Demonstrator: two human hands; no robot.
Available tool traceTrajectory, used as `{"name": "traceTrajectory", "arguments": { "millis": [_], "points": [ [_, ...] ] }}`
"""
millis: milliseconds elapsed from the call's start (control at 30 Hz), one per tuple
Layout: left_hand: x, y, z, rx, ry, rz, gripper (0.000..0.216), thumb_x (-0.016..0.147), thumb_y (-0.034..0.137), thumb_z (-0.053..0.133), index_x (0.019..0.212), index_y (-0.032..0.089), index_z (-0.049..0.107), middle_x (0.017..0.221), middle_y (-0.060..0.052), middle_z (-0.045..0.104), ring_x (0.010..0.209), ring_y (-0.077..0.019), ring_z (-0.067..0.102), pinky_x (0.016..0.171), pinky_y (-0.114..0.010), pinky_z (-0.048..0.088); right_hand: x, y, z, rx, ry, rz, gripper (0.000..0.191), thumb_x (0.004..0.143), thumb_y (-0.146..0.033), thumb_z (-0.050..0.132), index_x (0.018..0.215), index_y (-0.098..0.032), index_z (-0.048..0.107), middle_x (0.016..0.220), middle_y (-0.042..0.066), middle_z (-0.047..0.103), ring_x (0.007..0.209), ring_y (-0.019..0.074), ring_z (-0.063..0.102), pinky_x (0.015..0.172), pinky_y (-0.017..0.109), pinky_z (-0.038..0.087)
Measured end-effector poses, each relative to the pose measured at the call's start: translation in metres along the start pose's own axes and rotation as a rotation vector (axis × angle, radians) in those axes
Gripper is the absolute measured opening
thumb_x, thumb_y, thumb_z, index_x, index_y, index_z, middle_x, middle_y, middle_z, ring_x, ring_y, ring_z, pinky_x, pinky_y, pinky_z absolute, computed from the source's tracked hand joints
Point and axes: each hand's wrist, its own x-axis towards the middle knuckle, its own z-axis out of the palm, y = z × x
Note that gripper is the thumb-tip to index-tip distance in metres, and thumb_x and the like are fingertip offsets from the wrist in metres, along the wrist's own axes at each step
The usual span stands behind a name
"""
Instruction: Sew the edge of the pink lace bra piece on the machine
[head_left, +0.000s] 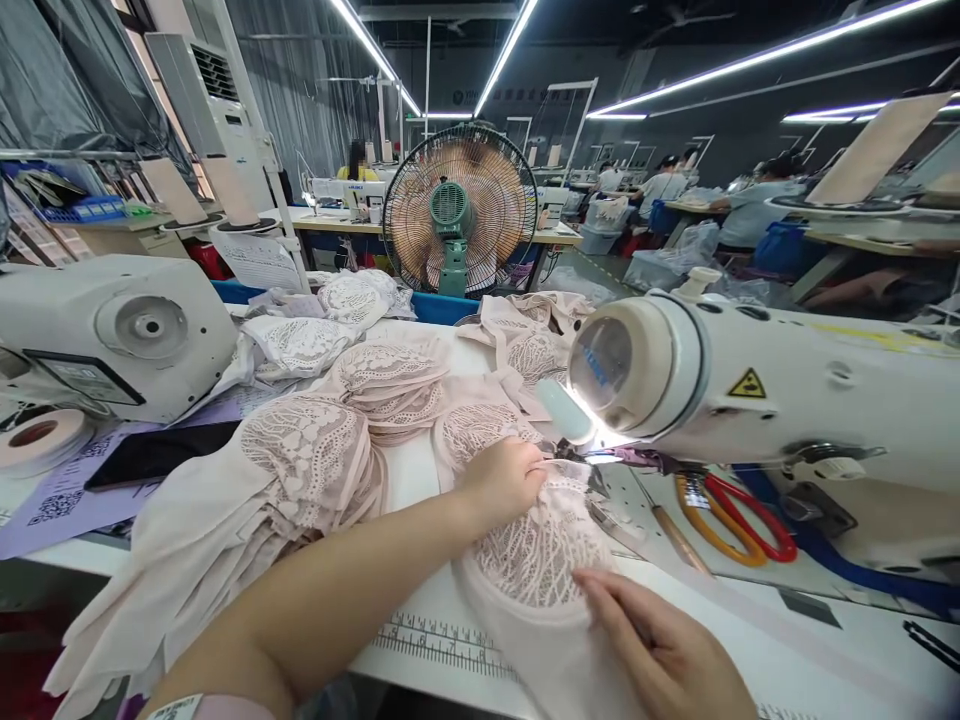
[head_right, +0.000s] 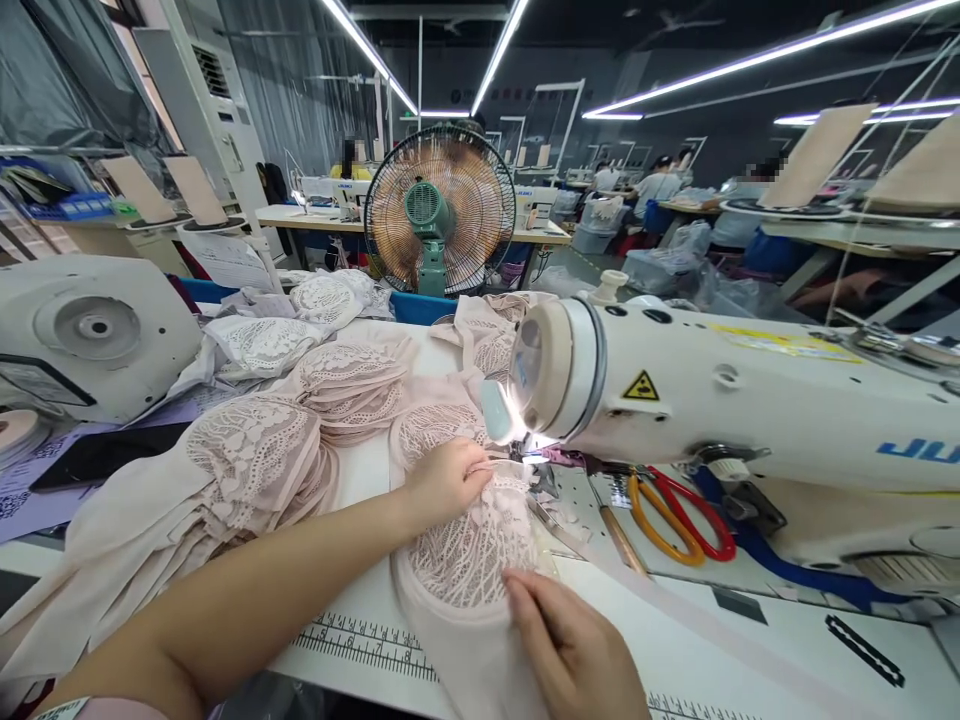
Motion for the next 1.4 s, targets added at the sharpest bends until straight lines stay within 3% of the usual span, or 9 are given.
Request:
{"name": "traceTrajectory", "arguments": {
  "millis": [67, 200, 300, 433, 567, 800, 1000, 1267, 1400],
  "points": [
    [-0.002, 0.001, -0.001, 0.082, -0.011, -0.006, 0.017, 0.078, 0.017, 0.049, 0.095, 0.016, 0.056, 0.095, -0.007, 0.057, 0.085, -0.0214, 0.055, 0.068, -0.03, 0.043, 0.007, 0.001, -0.002, -0.029, -0.028, 0.033, 0.033, 0.084, -0.046, 0.044, 0.076, -0.025, 0.068, 0.084, 0.003, 0.072, 0.08, 0.0194, 0.066, 0.068, 0.022, 0.051],
    [-0.006, 0.004, -0.003, 0.318, -0.093, 0.117, 0.044, 0.072, 0.01, 0.057, 0.114, 0.023, 0.051, 0.1, -0.008, 0.054, 0.089, -0.0249, 0.054, 0.069, -0.033, 0.043, 0.011, 0.003, 0.0, -0.046, -0.084, 0.082, 0.038, 0.085, -0.05, 0.041, 0.064, -0.024, 0.06, 0.066, -0.001, 0.066, 0.064, 0.0164, 0.061, 0.058, 0.023, 0.045],
    [-0.008, 0.006, -0.002, 0.491, -0.064, 0.377, 0.021, 0.086, 0.018, 0.043, 0.098, 0.02, 0.06, 0.103, -0.008, 0.055, 0.095, -0.0234, 0.05, 0.08, -0.038, 0.04, 0.009, 0.007, 0.006, -0.059, -0.09, 0.084, 0.04, 0.086, -0.051, 0.039, 0.063, -0.023, 0.056, 0.062, -0.002, 0.061, 0.061, 0.016, 0.058, 0.056, 0.024, 0.041],
    [-0.011, 0.01, 0.002, 0.513, -0.111, 0.586, 0.026, 0.084, 0.01, 0.041, 0.074, 0.013, 0.064, 0.093, -0.008, 0.06, 0.087, -0.0193, 0.051, 0.08, -0.036, 0.039, 0.006, 0.016, 0.01, -0.11, -0.084, 0.058, 0.042, 0.087, -0.05, 0.037, 0.056, -0.023, 0.043, 0.053, -0.003, 0.05, 0.053, 0.0147, 0.052, 0.051, 0.024, 0.037],
    [-0.014, 0.015, 0.001, 0.519, -0.208, 0.612, 0.025, 0.083, 0.012, 0.043, 0.074, 0.013, 0.066, 0.089, -0.008, 0.063, 0.077, -0.019, 0.053, 0.083, -0.042, 0.038, 0.004, 0.02, 0.01, -0.121, -0.068, 0.033, 0.043, 0.087, -0.05, 0.035, 0.055, -0.023, 0.043, 0.053, -0.002, 0.051, 0.052, 0.0149, 0.051, 0.051, 0.024, 0.037],
    [-0.013, 0.013, 0.006, 0.568, -0.075, 0.558, 0.028, 0.088, 0.017, 0.039, 0.099, 0.01, 0.064, 0.109, -0.014, 0.062, 0.091, -0.0217, 0.054, 0.082, -0.039, 0.04, 0.011, 0.013, 0.001, -0.022, -0.073, 0.046, 0.038, 0.087, -0.048, 0.039, 0.062, -0.023, 0.054, 0.061, 0.0, 0.061, 0.058, 0.0163, 0.057, 0.054, 0.024, 0.042],
    [-0.006, 0.01, 0.011, 0.53, -0.111, 0.472, 0.031, 0.086, 0.021, 0.043, 0.109, 0.009, 0.059, 0.121, -0.013, 0.056, 0.102, -0.0243, 0.05, 0.085, -0.039, 0.041, 0.021, 0.017, -0.005, -0.035, -0.109, 0.045, 0.037, 0.086, -0.047, 0.039, 0.064, -0.024, 0.058, 0.065, 0.001, 0.064, 0.063, 0.0177, 0.06, 0.058, 0.024, 0.045],
    [-0.003, 0.009, 0.019, 0.497, -0.119, 0.424, 0.039, 0.085, 0.021, 0.04, 0.12, 0.007, 0.052, 0.129, -0.012, 0.051, 0.112, -0.0247, 0.045, 0.093, -0.039, 0.037, 0.026, 0.02, -0.004, -0.085, 0.019, -0.019, 0.041, 0.087, -0.046, 0.037, 0.057, -0.024, 0.056, 0.056, 0.0, 0.061, 0.054, 0.0169, 0.058, 0.049, 0.024, 0.044],
    [-0.001, 0.007, 0.022, 0.485, -0.092, 0.422, 0.04, 0.086, 0.022, 0.041, 0.121, 0.006, 0.052, 0.129, -0.012, 0.052, 0.111, -0.0241, 0.046, 0.094, -0.039, 0.038, 0.03, 0.021, -0.007, -0.094, -0.03, -0.042, 0.04, 0.086, -0.045, 0.039, 0.059, -0.025, 0.06, 0.058, 0.001, 0.064, 0.057, 0.0185, 0.06, 0.05, 0.026, 0.046]
  ]
}}
